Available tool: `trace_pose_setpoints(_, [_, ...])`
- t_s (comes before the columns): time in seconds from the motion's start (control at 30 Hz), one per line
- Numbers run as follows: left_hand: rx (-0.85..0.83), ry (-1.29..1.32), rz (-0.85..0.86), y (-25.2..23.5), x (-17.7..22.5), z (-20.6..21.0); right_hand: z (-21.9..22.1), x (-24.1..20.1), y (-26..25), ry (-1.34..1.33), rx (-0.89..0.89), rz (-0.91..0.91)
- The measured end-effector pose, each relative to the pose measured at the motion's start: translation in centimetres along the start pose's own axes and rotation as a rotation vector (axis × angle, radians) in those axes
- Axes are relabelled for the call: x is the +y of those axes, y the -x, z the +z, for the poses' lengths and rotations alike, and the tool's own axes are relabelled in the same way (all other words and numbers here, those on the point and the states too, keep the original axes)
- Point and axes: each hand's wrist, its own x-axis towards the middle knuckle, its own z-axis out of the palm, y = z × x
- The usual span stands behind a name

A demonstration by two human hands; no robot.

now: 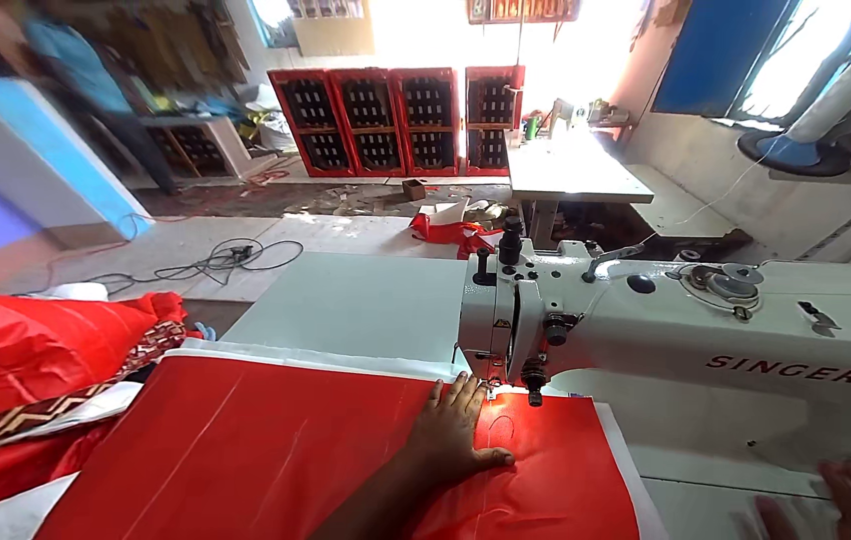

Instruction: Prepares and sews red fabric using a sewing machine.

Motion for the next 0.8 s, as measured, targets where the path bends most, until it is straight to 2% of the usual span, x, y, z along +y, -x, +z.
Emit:
trace_pose_setpoints(0.07, [0.013,-0.001,0.004,0.0,0.0,0.1,-0.5,-4.3,-1.0,-0.372,-0.213,-0.14])
trace_pose_setpoints(0.13, [0.03,-0.001,0.008,0.1,0.0,0.2,-1.2,-8.6,-2.8,-0.625,-0.388,-0.302])
trace_pose_setpoints(0.27, [0.071,-0.033,-0.004,0.3,0.1,0.6,-2.8,-14.2,-7.1,-0.797,-0.669,-0.672])
trace_pose_setpoints(0.33, [0.096,-0.075,-0.023,0.5,0.4,0.7,-3.3,-15.2,-8.8,-0.774,-0.89,-0.799])
trace_pose_setpoints(0.37, [0.106,-0.097,-0.034,0.7,0.5,0.8,-3.1,-15.2,-8.8,-0.75,-0.942,-0.832])
trace_pose_setpoints(0.47, [0.107,-0.103,-0.061,2.0,0.9,1.2,-2.7,-14.1,-7.5,-0.713,-0.971,-0.819])
trace_pose_setpoints(0.6, [-0.001,0.017,-0.106,3.6,1.5,1.1,-1.9,-12.3,-5.6,-0.767,-1.079,-0.708])
trace_pose_setpoints(0.8, [0.071,0.0,-0.153,3.4,2.2,2.2,-0.8,-11.5,-4.9,-0.789,-1.083,-0.667])
